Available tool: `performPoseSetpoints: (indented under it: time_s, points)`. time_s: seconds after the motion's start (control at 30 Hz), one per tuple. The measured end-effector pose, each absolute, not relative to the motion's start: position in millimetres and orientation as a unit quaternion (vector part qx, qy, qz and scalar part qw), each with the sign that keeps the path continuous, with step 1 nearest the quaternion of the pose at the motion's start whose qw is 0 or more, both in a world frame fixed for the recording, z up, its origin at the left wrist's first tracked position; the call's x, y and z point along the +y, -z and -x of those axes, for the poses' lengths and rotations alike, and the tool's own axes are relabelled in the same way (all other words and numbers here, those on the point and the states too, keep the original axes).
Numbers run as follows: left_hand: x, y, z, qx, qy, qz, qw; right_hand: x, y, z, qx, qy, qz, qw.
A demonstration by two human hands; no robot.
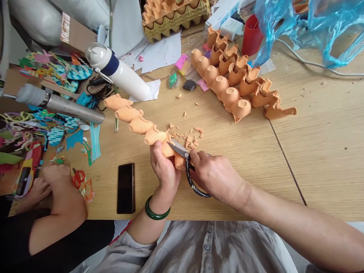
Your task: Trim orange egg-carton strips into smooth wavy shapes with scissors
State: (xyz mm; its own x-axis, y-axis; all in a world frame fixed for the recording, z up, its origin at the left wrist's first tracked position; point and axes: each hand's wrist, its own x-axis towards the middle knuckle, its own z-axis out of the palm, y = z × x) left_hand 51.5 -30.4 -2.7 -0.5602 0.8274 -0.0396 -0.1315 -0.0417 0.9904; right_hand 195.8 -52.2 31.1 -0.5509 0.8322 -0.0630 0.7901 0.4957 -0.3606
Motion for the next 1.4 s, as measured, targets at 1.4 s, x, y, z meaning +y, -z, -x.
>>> performPoseSetpoints:
  time_s: [1.4]
  points:
    - [-40,11,-53,0.562,-0.649,-0.382,0.341,-42,-30,-194,-0.794,-0.264,0.544,0.053]
